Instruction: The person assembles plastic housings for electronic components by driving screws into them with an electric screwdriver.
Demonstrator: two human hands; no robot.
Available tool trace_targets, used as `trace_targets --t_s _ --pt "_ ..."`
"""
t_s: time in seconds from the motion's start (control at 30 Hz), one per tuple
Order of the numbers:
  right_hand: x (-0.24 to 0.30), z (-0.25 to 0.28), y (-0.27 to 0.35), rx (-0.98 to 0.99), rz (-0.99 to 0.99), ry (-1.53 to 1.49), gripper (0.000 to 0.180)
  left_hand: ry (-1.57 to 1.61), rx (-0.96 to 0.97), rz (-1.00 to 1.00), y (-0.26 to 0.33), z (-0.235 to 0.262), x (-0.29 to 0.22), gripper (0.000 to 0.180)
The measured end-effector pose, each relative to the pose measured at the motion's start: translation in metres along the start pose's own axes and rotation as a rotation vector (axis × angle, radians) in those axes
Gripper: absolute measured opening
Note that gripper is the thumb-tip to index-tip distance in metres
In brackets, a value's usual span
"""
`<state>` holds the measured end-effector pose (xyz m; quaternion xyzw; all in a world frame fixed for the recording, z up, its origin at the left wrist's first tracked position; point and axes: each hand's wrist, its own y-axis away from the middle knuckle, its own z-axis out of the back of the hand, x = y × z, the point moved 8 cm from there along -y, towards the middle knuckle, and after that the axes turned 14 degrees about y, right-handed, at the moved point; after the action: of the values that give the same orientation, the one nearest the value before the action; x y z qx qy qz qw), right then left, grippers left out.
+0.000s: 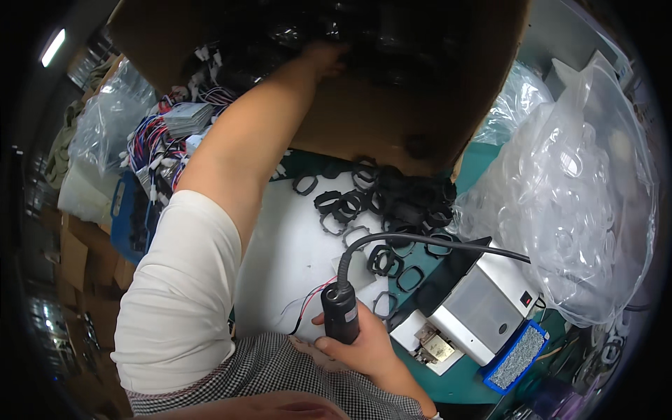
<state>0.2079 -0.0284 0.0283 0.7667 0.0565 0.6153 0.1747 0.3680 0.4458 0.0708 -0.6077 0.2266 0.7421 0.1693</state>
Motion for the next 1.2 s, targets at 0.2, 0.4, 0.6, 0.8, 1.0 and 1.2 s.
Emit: trace_targets --t_s 0.2,0.4,0.6,0.8,1.0,1.2 --pt "-0.002 -0.005 0.004 0.033 -0.05 -0.018 0.085 -0.781 -0.094 -0.473 0.034 -0.008 -0.047 0.055" --pt "-0.008 -0.007 0.015 -0.056 0.073 -0.118 0.092 -0.235 0.133 -0.421 0.186 0.004 -0.079 0.041" --pt "0.008 -0.007 0.018 0.043 0.304 -0.278 0.096 -0.432 0.488 -0.433 0.342 0.015 -0.053 0.02" --pt "0.034 0.0 0.039 0.075 0.661 -0.499 0.107 -1.018 0.467 -0.7 0.451 0.024 0.004 0.024" --pt "0.044 -0.003 0.044 0.186 0.816 -0.514 0.102 -1.078 0.45 -0.475 0.483 0.036 0.079 0.025" --pt "0.07 -0.005 0.084 0.748 1.121 -0.342 0.092 -0.938 0.373 -0.57 0.487 0.031 0.037 0.022"
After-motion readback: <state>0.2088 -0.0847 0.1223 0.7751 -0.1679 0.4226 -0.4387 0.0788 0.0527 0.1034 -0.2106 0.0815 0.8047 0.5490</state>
